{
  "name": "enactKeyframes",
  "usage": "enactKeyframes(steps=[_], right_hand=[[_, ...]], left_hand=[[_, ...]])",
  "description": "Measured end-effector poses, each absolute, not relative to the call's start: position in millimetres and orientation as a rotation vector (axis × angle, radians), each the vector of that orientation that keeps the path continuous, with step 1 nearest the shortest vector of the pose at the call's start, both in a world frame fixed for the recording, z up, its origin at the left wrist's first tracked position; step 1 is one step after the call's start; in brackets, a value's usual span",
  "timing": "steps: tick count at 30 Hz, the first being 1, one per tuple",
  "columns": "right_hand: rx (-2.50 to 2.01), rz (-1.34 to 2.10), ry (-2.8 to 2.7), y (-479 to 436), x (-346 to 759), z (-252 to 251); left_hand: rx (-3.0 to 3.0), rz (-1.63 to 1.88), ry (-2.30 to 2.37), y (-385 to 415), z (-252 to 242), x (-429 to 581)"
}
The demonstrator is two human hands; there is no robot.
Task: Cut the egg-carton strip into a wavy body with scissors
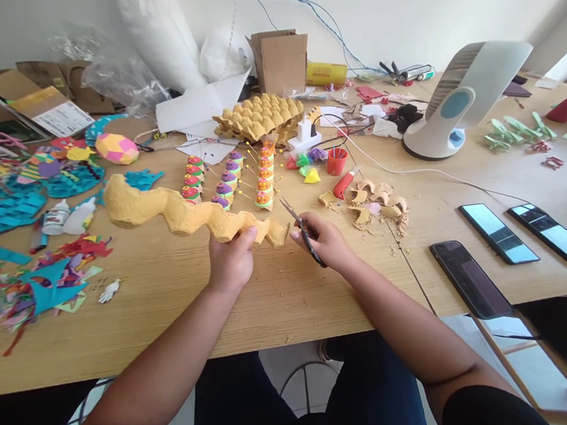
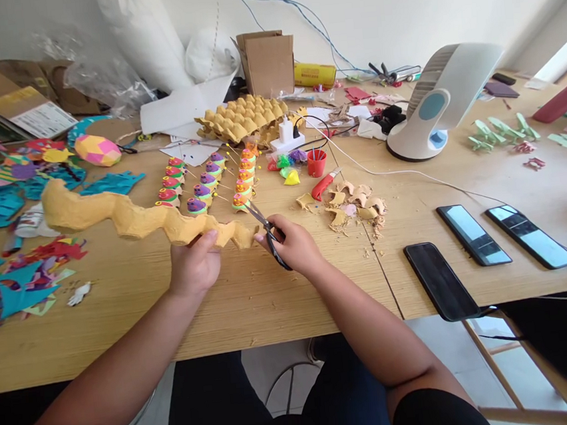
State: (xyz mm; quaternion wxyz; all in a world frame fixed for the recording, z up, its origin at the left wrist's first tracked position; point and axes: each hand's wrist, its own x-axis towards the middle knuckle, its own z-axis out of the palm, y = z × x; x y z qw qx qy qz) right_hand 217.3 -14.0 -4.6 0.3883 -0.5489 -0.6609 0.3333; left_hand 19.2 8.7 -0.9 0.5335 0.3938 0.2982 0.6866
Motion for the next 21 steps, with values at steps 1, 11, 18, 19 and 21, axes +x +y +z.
enactKeyframes(steps=[1,11,18,19,21], right_hand=[[-1.357,0.886,-1.647,-13,218,-4],[-1.292,0.914,-1.808,-18,212,2],[-1.354,0.79,-1.933,-20,215,3],[-1.354,0.782,-1.958,-21,215,5],[-1.375,0.754,-2.02,-23,215,8]], left_hand=[[0.932,1.609,0.715,9,-2,18],[0.979,1.496,0.708,9,1,18],[1.049,1.438,0.706,10,3,18],[1.053,1.439,0.706,11,3,17],[1.066,1.464,0.721,12,1,17]])
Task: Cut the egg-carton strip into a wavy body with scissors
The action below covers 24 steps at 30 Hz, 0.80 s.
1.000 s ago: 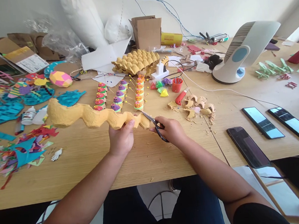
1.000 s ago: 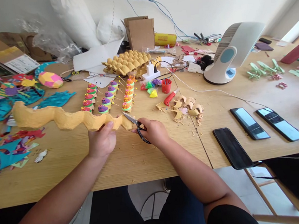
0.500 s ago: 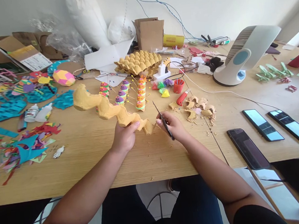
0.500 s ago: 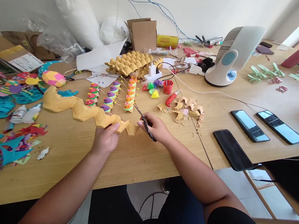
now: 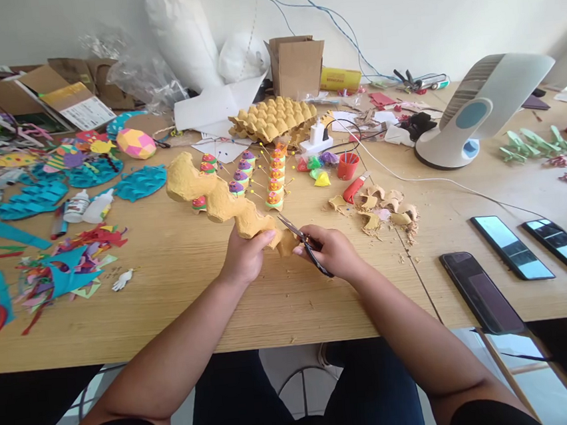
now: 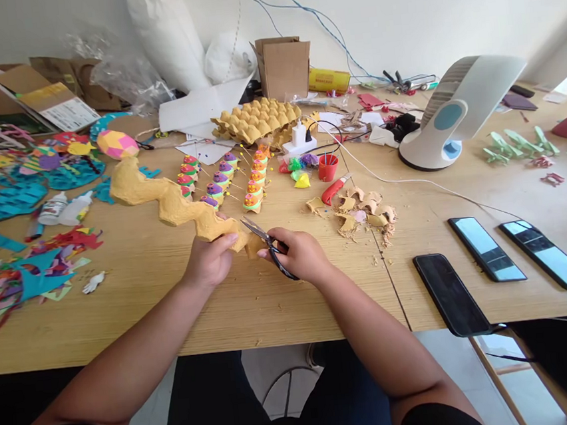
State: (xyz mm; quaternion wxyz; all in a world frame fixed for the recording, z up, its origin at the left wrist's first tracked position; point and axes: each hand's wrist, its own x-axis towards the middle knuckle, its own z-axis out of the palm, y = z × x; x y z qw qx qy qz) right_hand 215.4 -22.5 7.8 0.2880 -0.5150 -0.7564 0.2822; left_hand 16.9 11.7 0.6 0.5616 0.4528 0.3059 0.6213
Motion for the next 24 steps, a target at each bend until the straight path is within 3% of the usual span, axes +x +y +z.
enactKeyframes(steps=[7,24], right_hand=[[-1.546,0.54,-2.113,-30,212,16],[-1.396,0.655,-2.116,-33,208,10]], left_hand=[[1.227,1.519,0.791,10,-11,14],[1.41,1.593,0.966,6,-22,12]])
